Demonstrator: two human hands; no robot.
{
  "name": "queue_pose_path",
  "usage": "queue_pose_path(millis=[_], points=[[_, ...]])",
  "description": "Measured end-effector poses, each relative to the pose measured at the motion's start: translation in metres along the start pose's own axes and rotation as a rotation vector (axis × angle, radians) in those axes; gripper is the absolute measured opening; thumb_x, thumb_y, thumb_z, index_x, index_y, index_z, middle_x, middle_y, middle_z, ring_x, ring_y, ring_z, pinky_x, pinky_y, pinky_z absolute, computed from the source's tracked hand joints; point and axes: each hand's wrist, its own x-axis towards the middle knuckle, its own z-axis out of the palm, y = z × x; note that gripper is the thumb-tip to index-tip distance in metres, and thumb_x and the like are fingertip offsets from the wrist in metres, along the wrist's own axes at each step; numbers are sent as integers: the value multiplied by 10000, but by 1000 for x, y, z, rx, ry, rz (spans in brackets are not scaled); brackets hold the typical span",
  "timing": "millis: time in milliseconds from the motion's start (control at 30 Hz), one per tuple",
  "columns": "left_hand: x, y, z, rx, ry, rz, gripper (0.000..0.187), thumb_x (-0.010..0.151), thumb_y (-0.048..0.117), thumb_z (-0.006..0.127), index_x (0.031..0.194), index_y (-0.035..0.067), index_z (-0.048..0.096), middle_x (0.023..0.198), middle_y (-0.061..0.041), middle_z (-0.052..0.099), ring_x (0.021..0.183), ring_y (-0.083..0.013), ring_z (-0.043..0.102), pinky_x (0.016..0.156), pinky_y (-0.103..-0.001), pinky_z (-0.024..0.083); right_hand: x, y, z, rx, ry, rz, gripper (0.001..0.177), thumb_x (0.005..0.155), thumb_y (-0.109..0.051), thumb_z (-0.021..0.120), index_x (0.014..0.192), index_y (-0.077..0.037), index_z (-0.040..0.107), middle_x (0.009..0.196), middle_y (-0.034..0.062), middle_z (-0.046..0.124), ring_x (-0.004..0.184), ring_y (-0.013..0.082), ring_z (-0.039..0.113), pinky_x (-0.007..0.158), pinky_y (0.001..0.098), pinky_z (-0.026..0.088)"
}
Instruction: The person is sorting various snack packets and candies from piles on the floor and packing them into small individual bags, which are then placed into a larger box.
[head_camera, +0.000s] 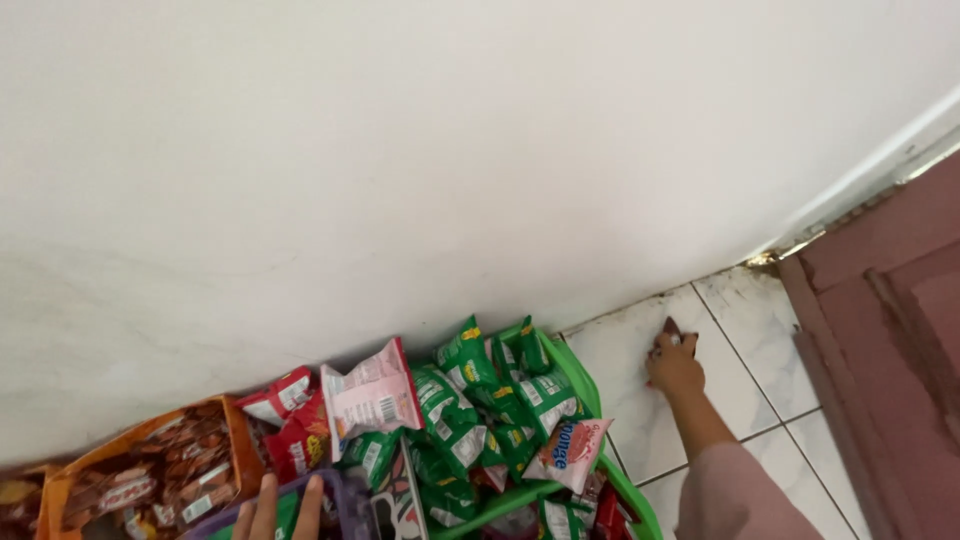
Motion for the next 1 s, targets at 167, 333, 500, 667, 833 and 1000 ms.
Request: queue_pose_path(millis=[167,333,500,667,833,1000], points=[[1,-13,-28,39,-121,1,1080,537,978,518,1492,473,493,1621,6,499,1407,-311,559,1108,-509,504,-59,0,-27,46,142,-42,295,828,-286,644,1119,-237,642,1516,118,367,988,442,702,829,558,551],[33,-21,-80,-43,-8,28,972,698,889,441,1512,362,504,1588,-81,537,1359,-339,606,1007,-518,568,-216,-131,-133,162,484,-658,323,858,-360,725,1155,-277,632,1547,154,425,827,218,710,572,427,540],[48,-28,-148,25,-72,26,990,736,896,445,1568,361,408,1603,-36,488,1328,-257,597,990,-439,561,-356,-293,-175,187,525,-1705,342,882,3,637,1128,-212,536,1064,145,640,809,250,657,627,348,581],[52,-56,-196,-180,-242,-71,900,834,824,445,1612,395,295,1659,-12,325,1434,-282,402,1061,-507,397,-379,-368,-121,-322,405,-1748,396,938,-167,738,1295,-276,603,1504,124,461,1216,446,517,871,604,454],[51,-93,-244,-228,-304,-115,852,873,762,467,1605,356,305,1651,-67,314,1409,-310,409,1047,-526,410,-420,-360,-112,-90,275,-1567,241,875,-108,777,1087,-220,746,1547,186,426,1441,540,328,994,765,340],[36,-148,-270,-245,-270,-144,830,871,710,476,1580,293,367,1634,-127,375,1381,-356,468,1015,-572,452,-449,-235,-75,676,426,-982,219,1027,-314,566,1086,-143,690,1363,135,562,1346,333,525,1122,534,410]])
